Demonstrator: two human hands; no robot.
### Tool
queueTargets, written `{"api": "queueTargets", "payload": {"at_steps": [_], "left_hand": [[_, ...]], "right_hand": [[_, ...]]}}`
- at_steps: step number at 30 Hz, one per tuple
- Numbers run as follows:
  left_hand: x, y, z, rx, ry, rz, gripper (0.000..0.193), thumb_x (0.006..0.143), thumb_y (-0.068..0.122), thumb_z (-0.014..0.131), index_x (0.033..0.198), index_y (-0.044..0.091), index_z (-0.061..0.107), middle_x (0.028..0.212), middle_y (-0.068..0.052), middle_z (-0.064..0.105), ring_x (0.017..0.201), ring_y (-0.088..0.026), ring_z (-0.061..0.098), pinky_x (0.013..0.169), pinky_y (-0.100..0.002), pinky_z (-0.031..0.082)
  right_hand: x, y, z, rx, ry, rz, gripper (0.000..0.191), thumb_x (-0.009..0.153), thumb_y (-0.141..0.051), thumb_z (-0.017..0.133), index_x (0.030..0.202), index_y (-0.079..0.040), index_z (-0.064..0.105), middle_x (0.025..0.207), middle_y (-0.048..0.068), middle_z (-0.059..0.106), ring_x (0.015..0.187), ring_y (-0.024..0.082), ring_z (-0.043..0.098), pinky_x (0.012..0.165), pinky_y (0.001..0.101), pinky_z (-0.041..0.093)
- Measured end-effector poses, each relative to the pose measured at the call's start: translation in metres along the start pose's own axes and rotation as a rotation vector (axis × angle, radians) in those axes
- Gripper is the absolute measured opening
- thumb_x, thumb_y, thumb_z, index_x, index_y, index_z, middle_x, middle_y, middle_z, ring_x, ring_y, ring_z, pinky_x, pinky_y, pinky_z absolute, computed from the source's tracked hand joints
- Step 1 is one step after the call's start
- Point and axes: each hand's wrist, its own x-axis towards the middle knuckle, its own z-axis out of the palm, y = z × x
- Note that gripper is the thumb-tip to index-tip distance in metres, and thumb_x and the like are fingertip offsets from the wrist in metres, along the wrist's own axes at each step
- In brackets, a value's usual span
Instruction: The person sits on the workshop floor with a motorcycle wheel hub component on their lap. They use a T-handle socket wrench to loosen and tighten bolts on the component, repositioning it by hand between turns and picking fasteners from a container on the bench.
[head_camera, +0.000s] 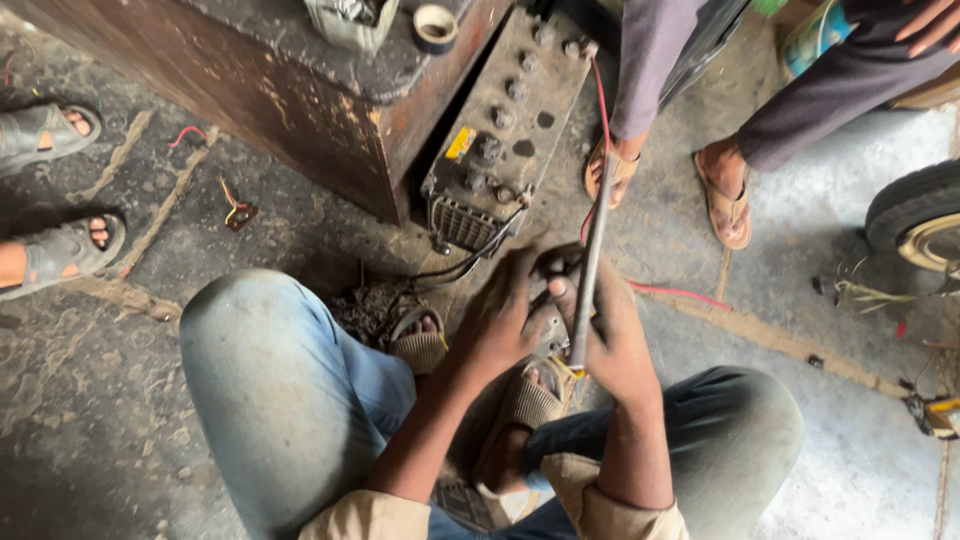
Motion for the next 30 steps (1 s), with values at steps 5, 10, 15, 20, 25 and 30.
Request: {"api": "queueTargets", "payload": {"at_steps": [5,10,15,20,25,30], "left_hand": [[-0.01,-0.002,-0.006,-0.19,-0.429,-0.319,0.034,0.098,0.002,0.062,0.131,0.0,0.058,0.11,-0.018,0.074,0.087,-0.031,0.078,0.071,-0.038,0.065],[-0.006,-0.005,0.014,0.05,-0.285,-0.451,0.032,0.093,0.021,0.078,0.116,0.004,0.063,0.105,-0.013,0.076,0.084,-0.024,0.078,0.066,-0.032,0.065],[-0.011,-0.009,0.01,0.057,-0.466,-0.188,0.043,0.091,-0.001,0.068,0.131,-0.01,0.054,0.115,-0.03,0.066,0.089,-0.033,0.074,0.071,-0.036,0.065],[-0.021,-0.013,-0.004,-0.14,-0.445,-0.288,0.048,0.087,0.005,0.071,0.132,-0.002,0.058,0.107,-0.019,0.075,0.092,-0.033,0.077,0.082,-0.038,0.064],[-0.01,-0.007,0.013,0.079,-0.21,-0.292,0.061,0.079,0.022,0.085,0.127,-0.002,0.058,0.105,-0.022,0.073,0.09,-0.035,0.076,0.075,-0.04,0.063],[-0.014,-0.006,0.013,-0.007,-0.232,-0.164,0.048,0.094,0.005,0.072,0.137,-0.007,0.053,0.119,-0.03,0.066,0.1,-0.039,0.071,0.078,-0.041,0.062]], "right_hand": [[-0.002,0.007,0.001,-0.073,0.026,-0.043,0.025,0.104,-0.018,0.063,0.119,0.002,0.06,0.098,0.012,0.066,0.09,0.021,0.062,0.086,0.0342,0.052],[-0.003,0.016,0.001,-0.131,0.05,-0.051,0.019,0.104,-0.018,0.064,0.111,-0.001,0.063,0.097,0.011,0.07,0.089,0.021,0.067,0.082,0.0346,0.052],[-0.001,0.011,0.002,-0.199,0.057,-0.095,0.019,0.103,-0.014,0.065,0.114,0.001,0.063,0.098,0.014,0.069,0.09,0.023,0.065,0.083,0.0349,0.051],[-0.002,0.008,0.004,0.03,0.001,-0.036,0.016,0.104,-0.014,0.062,0.113,0.0,0.062,0.097,0.011,0.067,0.09,0.017,0.062,0.082,0.0306,0.051],[-0.003,0.02,0.004,0.02,0.004,0.049,0.018,0.103,-0.017,0.063,0.111,-0.002,0.064,0.096,0.01,0.069,0.087,0.015,0.065,0.076,0.0296,0.052],[-0.007,0.026,0.004,-0.226,0.107,0.094,0.021,0.102,-0.021,0.069,0.107,-0.001,0.063,0.091,0.012,0.068,0.082,0.022,0.064,0.078,0.033,0.052]]}}
